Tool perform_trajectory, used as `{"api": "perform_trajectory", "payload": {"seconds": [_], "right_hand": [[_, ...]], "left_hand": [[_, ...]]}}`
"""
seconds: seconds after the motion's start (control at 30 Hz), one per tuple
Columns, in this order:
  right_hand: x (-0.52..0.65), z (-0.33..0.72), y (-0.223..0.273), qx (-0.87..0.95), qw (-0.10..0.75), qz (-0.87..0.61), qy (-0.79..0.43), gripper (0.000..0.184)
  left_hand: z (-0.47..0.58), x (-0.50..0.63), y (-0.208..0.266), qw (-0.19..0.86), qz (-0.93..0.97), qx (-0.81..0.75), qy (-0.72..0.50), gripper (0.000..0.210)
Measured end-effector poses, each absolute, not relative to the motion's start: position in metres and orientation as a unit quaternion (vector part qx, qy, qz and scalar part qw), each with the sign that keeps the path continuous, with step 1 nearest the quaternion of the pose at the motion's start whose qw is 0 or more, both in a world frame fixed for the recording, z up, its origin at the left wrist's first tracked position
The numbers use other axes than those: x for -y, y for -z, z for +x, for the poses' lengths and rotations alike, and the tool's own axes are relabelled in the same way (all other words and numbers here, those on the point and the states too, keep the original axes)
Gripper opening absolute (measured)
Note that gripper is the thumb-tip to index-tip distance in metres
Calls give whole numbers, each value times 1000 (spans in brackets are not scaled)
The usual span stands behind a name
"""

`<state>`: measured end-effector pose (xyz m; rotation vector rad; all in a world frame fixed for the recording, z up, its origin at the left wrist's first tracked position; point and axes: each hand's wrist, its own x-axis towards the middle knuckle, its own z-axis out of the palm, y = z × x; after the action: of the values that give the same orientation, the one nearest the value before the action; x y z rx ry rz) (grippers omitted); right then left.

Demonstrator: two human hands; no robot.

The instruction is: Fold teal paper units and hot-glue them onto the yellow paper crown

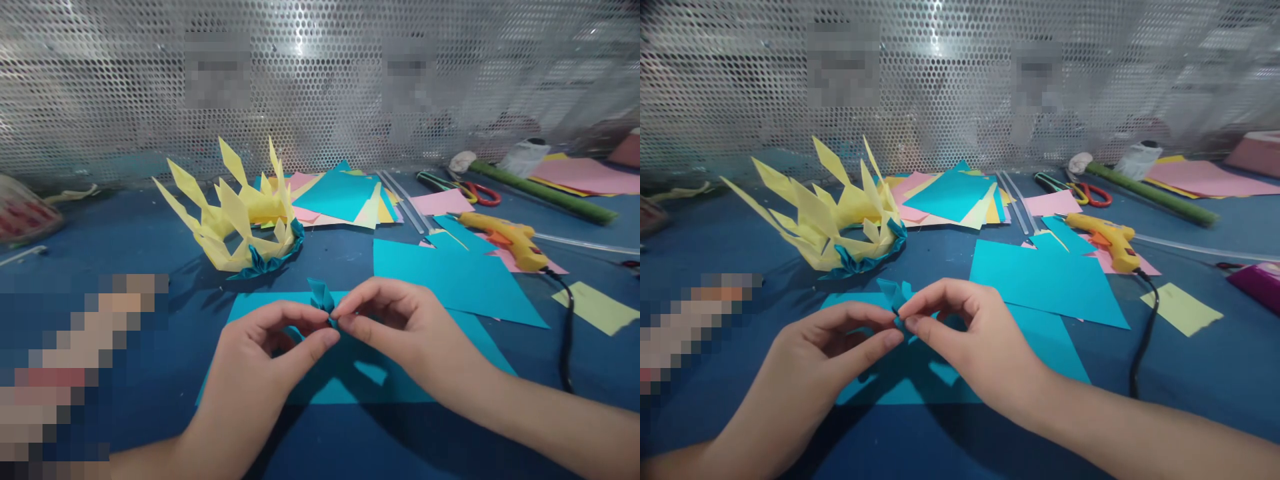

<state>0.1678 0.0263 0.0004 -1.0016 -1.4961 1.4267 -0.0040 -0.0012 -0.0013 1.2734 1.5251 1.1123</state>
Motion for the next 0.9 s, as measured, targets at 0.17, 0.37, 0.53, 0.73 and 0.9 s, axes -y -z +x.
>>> {"api": "perform_trajectory", "payload": {"seconds": [0.17, 0.37, 0.53, 0.73, 0.9], "right_hand": [[-26, 168, 0, 625, 408, -386, -542, 6], [-25, 165, -1, 662, 393, -396, -501, 16], [-20, 162, 0, 691, 398, -400, -452, 20], [-20, 160, -1, 681, 400, -447, -421, 11], [-20, 160, -3, 668, 395, -462, -430, 9]], "left_hand": [[-5, 2, 4, 418, 515, -619, -421, 15], [-5, 0, 4, 425, 500, -622, -428, 8], [-3, 1, 1, 437, 506, -588, -455, 4], [-5, -1, 2, 448, 491, -578, -473, 5], [-6, -1, 3, 461, 481, -572, -479, 11]]}}
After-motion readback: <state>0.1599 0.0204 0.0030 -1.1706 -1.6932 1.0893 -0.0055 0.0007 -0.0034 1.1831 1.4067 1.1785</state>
